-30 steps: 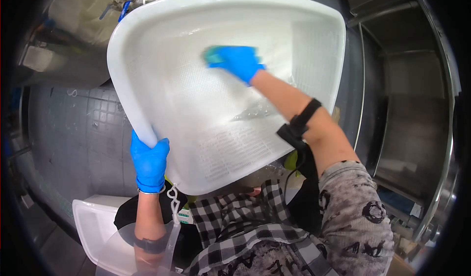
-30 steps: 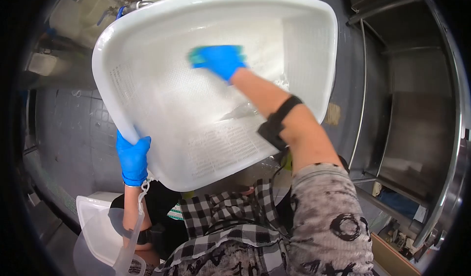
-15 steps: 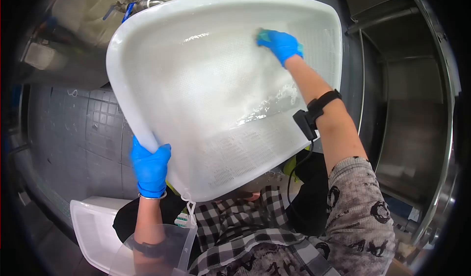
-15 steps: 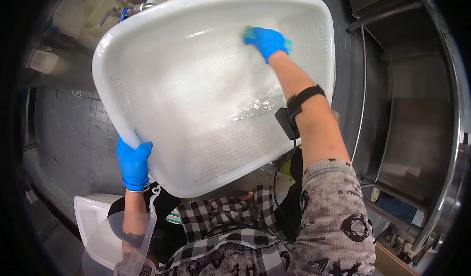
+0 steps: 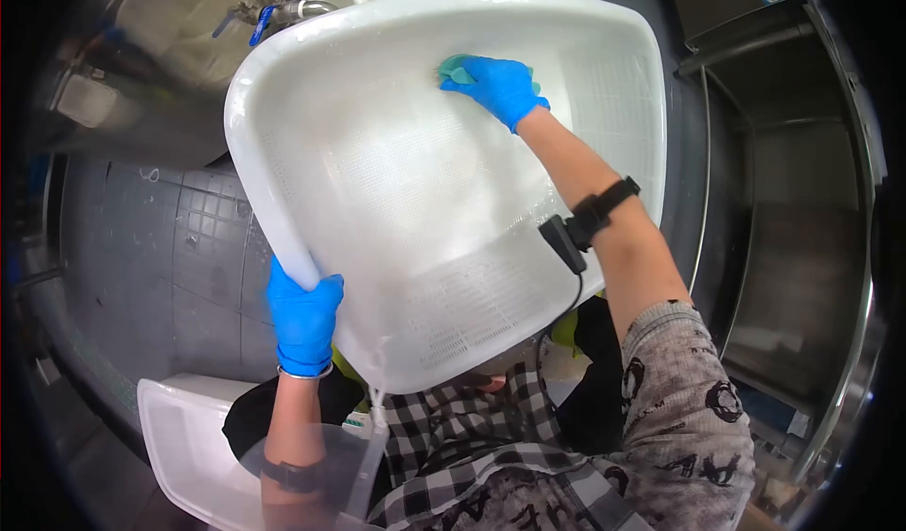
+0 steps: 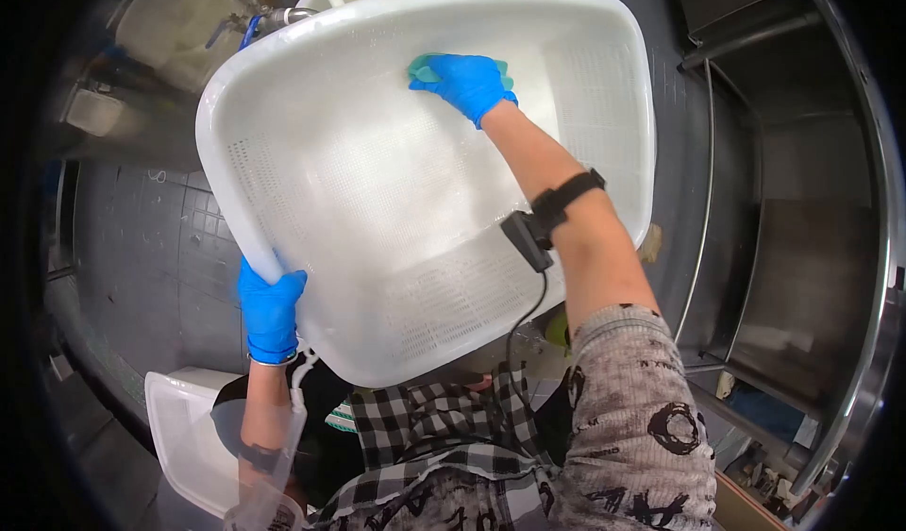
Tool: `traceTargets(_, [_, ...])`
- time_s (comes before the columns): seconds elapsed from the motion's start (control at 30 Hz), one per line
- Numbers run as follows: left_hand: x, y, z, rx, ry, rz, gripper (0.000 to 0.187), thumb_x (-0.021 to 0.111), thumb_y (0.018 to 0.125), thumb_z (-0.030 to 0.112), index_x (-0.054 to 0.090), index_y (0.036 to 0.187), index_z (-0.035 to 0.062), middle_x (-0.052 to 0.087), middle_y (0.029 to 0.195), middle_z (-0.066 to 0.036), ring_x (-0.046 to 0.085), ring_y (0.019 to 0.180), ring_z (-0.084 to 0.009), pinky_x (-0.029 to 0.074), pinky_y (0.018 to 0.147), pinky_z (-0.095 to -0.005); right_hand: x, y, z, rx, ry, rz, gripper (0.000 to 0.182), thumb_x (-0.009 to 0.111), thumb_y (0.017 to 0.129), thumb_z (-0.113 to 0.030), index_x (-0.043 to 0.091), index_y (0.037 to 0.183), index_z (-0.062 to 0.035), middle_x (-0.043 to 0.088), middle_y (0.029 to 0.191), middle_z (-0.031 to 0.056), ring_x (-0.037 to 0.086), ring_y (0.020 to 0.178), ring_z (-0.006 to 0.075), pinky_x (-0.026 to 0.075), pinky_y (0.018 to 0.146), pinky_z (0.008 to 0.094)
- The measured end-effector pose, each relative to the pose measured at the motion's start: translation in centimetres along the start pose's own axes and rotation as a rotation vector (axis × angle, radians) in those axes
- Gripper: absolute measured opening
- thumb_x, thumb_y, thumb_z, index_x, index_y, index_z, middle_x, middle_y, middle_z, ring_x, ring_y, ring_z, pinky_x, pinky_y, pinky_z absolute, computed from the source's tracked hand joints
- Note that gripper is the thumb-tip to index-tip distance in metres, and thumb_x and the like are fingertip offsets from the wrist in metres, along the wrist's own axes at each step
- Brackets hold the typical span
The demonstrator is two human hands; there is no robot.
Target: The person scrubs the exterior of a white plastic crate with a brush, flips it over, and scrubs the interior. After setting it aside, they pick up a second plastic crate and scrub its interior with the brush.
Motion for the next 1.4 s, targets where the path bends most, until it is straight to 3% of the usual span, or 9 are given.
traceTargets(0.07, [-0.1, 0.1, 0.1, -0.006, -0.017, 0.003, 0.042, 0.054, 0.062, -0.004, 0.044, 0.102, -0.0006, 0.051, 0.085, -0.006, 0.05, 0.073, -0.0134, 0.043, 0.063, -0.0252, -1.7, 0.0, -2.6, -0.243, -0.041, 0.127, 0.028, 0.057, 0.073, -0.036, 0.061, 0.088, -0.0133, 0.06, 0.084, 0.007, 0.057, 0.078, 0.0249, 0.045, 0.067, 0.0307])
traceTargets(0.27, [0.0, -0.5, 1.0, -0.079, 0.019, -0.028, 0.043, 0.053, 0.061, -0.005, 0.044, 0.103, -0.0009, 0.051, 0.087, -0.006, 0.05, 0.075, -0.014, 0.043, 0.064, -0.0252, 0.3, 0.4, -0.8, -0.269, 0.043, 0.283, 0.023, 0.059, 0.072, -0.034, 0.061, 0.079, -0.0115, 0.059, 0.076, 0.0079, 0.056, 0.069, 0.0266, 0.045, 0.062, 0.0328])
traceTargets(0.4, [-0.7, -0.1, 0.3, -0.013, -0.014, 0.001, 0.043, 0.053, 0.061, -0.005, 0.044, 0.103, -0.0012, 0.051, 0.087, -0.007, 0.051, 0.076, -0.0147, 0.043, 0.065, -0.026, -0.9, 0.1, -4.0, -0.305, -0.228, 0.117, 0.026, 0.062, 0.07, -0.034, 0.061, 0.081, -0.0098, 0.06, 0.08, 0.0089, 0.056, 0.072, 0.0256, 0.045, 0.062, 0.0305])
traceTargets(0.5, [-0.8, -0.5, 1.0, -0.019, 0.024, 0.016, 0.043, 0.053, 0.061, -0.005, 0.044, 0.103, -0.0014, 0.052, 0.087, -0.007, 0.051, 0.078, -0.0148, 0.043, 0.066, -0.026, -3.1, -0.1, -3.3, -0.332, -0.145, 0.349, 0.026, 0.062, 0.069, -0.034, 0.062, 0.082, -0.0117, 0.06, 0.077, 0.0085, 0.056, 0.071, 0.0256, 0.044, 0.062, 0.032])
traceTargets(0.63, [0.0, -0.4, 1.0, -0.011, -0.037, -0.026, 0.044, 0.054, 0.061, -0.006, 0.043, 0.104, -0.0012, 0.052, 0.088, -0.007, 0.051, 0.079, -0.0152, 0.043, 0.068, -0.0263, 0.0, 1.5, 1.3, 0.05, 0.027, 0.042, 0.038, 0.053, 0.074, -0.044, 0.059, 0.097, -0.0145, 0.059, 0.093, 0.0124, 0.055, 0.085, 0.0286, 0.043, 0.076, 0.036])
traceTargets(0.77, [0.9, -0.5, -2.4, -0.096, -0.247, -0.012, 0.045, 0.054, 0.063, -0.007, 0.043, 0.106, -0.0004, 0.052, 0.092, -0.009, 0.052, 0.081, -0.0173, 0.044, 0.071, -0.0278, 2.8, -0.2, 3.2, 0.087, -0.204, -0.278, 0.048, 0.052, 0.071, -0.053, 0.059, 0.098, -0.0145, 0.058, 0.096, 0.0128, 0.055, 0.087, 0.0294, 0.042, 0.077, 0.0355])
traceTargets(0.9, [2.8, -1.1, -4.2, -0.12, -0.328, -0.055, 0.046, 0.055, 0.065, -0.005, 0.042, 0.109, -0.0012, 0.053, 0.097, -0.01, 0.053, 0.086, -0.0194, 0.044, 0.074, -0.029, 0.9, -8.7, -0.5, 0.136, 0.004, -0.366, 0.053, 0.047, 0.071, -0.058, 0.059, 0.099, -0.0147, 0.059, 0.094, 0.0108, 0.055, 0.085, 0.0286, 0.044, 0.075, 0.0356])
traceTargets(1.2, [3.3, 0.3, -4.6, -0.007, -0.095, -0.124, 0.04, 0.06, 0.065, 0.0, 0.045, 0.103, -0.0034, 0.055, 0.09, -0.013, 0.055, 0.077, -0.0217, 0.046, 0.067, -0.0304, -6.2, -23.9, -2.5, 0.313, 0.227, -0.161, 0.045, 0.056, 0.068, -0.054, 0.062, 0.091, -0.0151, 0.061, 0.077, 0.0113, 0.058, 0.072, 0.0296, 0.046, 0.064, 0.0357])
traceTargets(1.4, [2.3, 4.1, -1.3, 0.084, 0.096, 0.006, 0.042, 0.055, 0.056, 0.001, 0.048, 0.098, -0.0025, 0.055, 0.083, -0.011, 0.055, 0.069, -0.021, 0.046, 0.062, -0.0307, -13.0, -25.2, -3.1, 0.098, 0.392, 0.08, 0.036, 0.057, 0.071, -0.046, 0.063, 0.086, -0.0132, 0.061, 0.078, 0.009, 0.058, 0.069, 0.0274, 0.046, 0.062, 0.0336])
Point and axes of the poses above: each hand's wrist, its own y-axis towards the middle knuckle, its own x-axis out of the palm, z = x × y, the point moved 10 cm from there along y, towards the middle knuckle
